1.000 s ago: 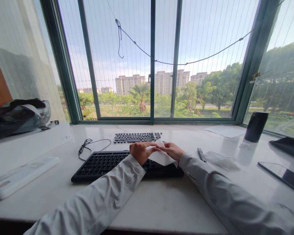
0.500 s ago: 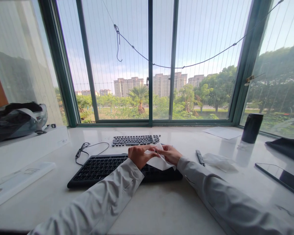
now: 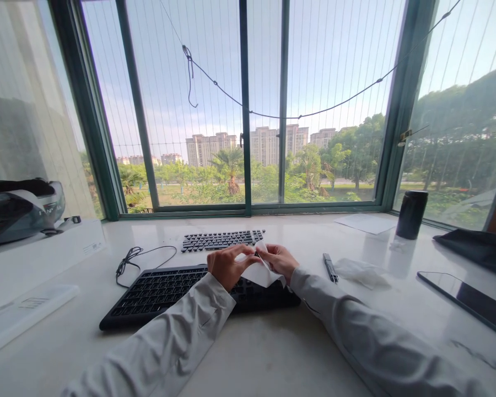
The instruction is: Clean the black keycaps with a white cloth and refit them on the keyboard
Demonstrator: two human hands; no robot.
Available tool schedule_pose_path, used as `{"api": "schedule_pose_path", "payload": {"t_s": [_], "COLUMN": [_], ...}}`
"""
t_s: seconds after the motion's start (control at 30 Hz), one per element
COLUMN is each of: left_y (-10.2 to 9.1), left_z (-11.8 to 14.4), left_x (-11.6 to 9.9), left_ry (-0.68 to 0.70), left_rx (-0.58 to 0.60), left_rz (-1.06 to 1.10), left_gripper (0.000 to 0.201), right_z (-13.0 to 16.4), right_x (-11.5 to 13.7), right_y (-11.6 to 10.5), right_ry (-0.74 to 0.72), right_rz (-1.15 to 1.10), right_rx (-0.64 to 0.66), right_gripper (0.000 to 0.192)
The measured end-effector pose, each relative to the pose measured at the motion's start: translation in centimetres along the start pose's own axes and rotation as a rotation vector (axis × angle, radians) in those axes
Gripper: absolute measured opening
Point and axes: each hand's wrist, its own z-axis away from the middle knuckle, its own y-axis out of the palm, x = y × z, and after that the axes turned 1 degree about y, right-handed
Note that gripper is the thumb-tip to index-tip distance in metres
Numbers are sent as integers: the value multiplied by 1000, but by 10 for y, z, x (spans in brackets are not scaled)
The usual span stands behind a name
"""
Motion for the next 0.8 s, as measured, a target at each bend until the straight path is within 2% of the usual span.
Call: {"api": "schedule_pose_path", "payload": {"t_s": [0.23,0.47,0.67,0.8], "left_y": [3,6,4,6], "left_z": [0,2,-2,-3], "left_x": [5,7,3,4], "left_ry": [43,61,-104,-171], "left_rx": [41,109,53,98], "left_rz": [20,31,95,247], "left_gripper": [28,24,30,34], "right_z": [-5,-5,-3,-3], "right_x": [-5,-6,-4,-2], "right_y": [-3,-5,-3,-4], "right_ry": [51,87,29,-9], "right_rz": [-34,-18,-125,-60], "right_rx": [-64,-65,34,58], "right_gripper": [50,45,50,57]}}
